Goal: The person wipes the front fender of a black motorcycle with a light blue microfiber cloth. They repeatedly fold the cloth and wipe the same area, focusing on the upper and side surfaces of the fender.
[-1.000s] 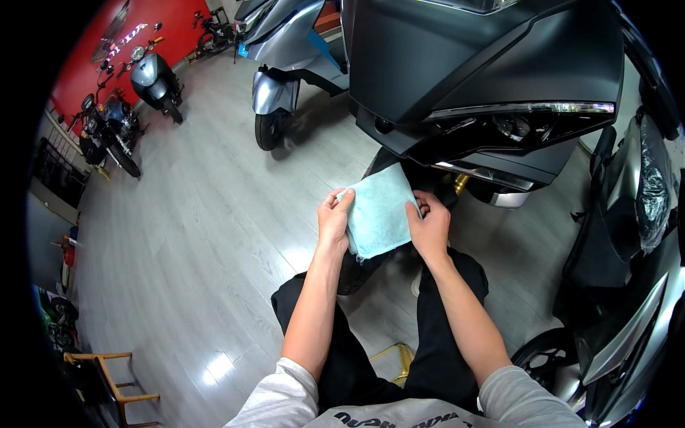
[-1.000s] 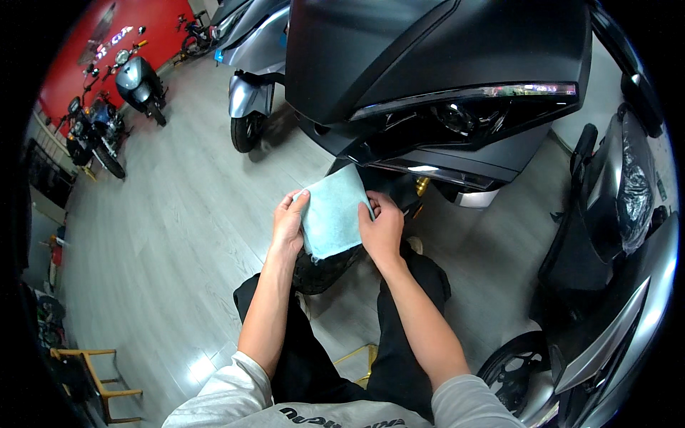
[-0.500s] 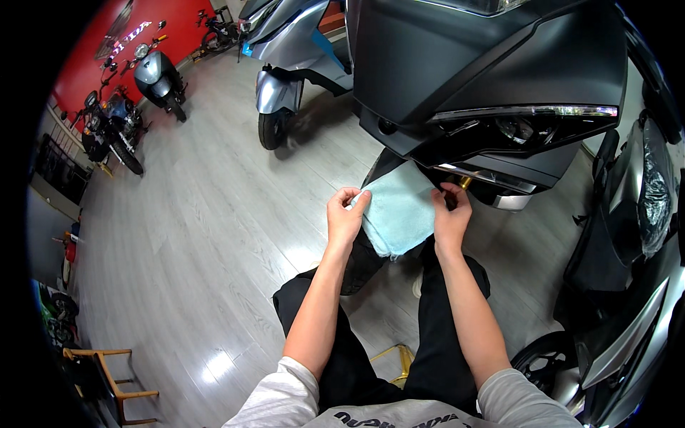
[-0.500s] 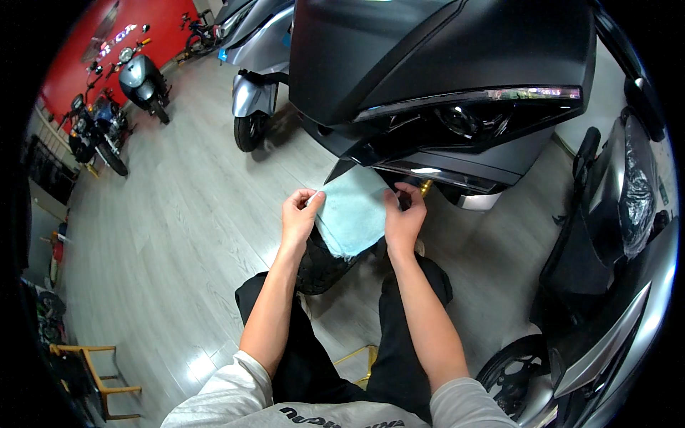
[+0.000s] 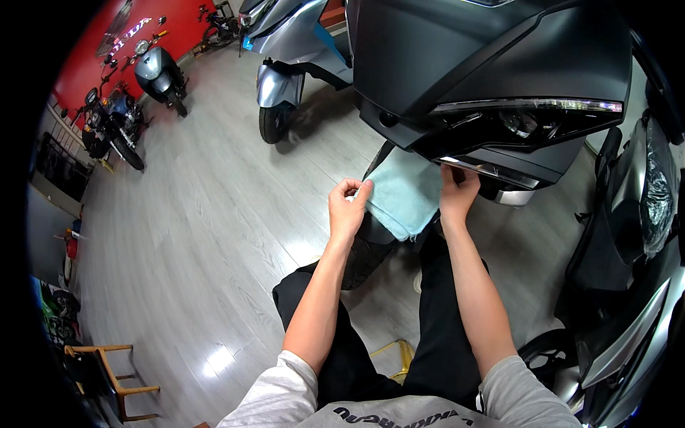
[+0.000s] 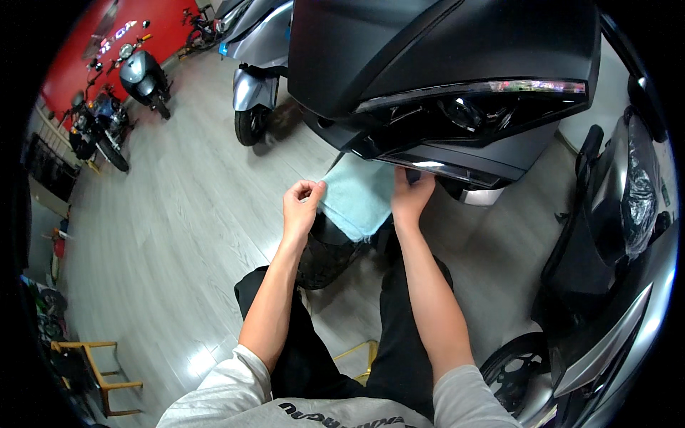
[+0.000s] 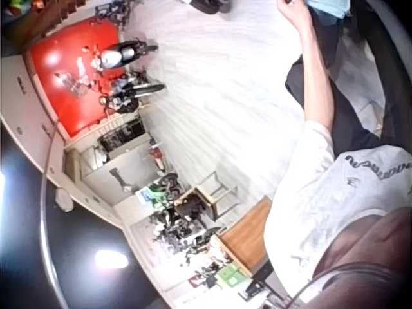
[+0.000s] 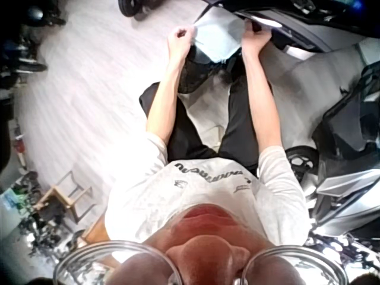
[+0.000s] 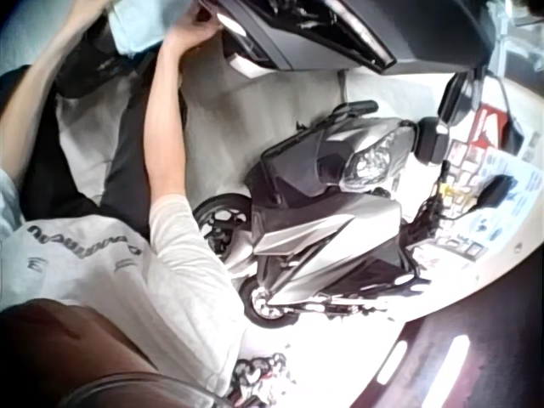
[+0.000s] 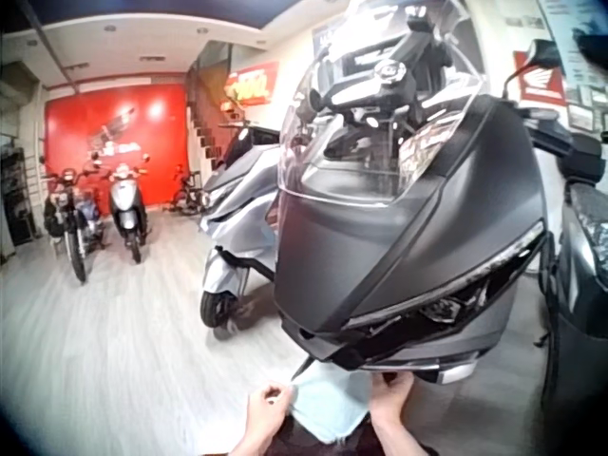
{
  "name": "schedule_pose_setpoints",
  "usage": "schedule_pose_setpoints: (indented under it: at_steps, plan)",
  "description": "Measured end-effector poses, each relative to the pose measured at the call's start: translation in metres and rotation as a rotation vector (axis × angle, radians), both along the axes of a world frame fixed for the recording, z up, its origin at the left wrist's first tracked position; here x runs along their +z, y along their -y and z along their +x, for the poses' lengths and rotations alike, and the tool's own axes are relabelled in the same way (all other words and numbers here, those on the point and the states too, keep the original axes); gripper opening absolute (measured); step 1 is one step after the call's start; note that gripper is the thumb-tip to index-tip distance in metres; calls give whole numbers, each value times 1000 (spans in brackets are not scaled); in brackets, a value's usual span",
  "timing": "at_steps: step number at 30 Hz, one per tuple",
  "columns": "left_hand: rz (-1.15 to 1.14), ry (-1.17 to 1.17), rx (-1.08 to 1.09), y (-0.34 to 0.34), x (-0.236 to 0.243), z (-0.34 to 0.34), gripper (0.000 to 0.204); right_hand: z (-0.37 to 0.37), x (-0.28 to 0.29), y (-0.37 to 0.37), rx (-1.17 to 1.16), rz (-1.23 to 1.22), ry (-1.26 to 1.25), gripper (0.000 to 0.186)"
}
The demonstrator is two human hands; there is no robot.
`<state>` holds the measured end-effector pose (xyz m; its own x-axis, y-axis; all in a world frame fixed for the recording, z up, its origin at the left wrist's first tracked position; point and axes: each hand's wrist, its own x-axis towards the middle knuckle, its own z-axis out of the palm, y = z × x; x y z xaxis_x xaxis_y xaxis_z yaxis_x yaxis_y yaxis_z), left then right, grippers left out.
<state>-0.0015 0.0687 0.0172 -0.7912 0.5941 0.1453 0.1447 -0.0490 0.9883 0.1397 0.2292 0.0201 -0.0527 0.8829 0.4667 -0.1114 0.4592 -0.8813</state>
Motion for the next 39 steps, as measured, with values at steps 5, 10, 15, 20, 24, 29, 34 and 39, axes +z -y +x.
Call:
schedule_pose_setpoints:
  at_steps: [5, 10, 15, 20, 24, 29, 34, 39]
  plan:
    - [-117, -122, 55, 7, -7, -4, 27, 11, 28, 54, 68, 210, 253, 16]
    - [-18, 8, -3, 3, 3, 0, 28, 21, 39, 97, 220, 442, 725, 41]
    - [108, 130, -28, 2, 12, 2, 25, 18, 38, 98, 187, 526, 798, 37]
    - [137, 193, -57, 2, 9, -1, 26, 20, 32, 96, 179, 552, 805, 29]
    - [148, 203, -57, 2, 6, -2, 27, 20, 33, 96, 117, 561, 771, 23]
    - [172, 240, -51, 2, 8, 0, 28, 19, 37, 97, 126, 588, 616, 19]
    - [170, 271, -67, 3, 10, -1, 28, 17, 39, 101, 239, 685, 570, 22]
    - [163, 328, -62, 7, 8, -5, 30, 14, 44, 111, 404, 629, 662, 22]
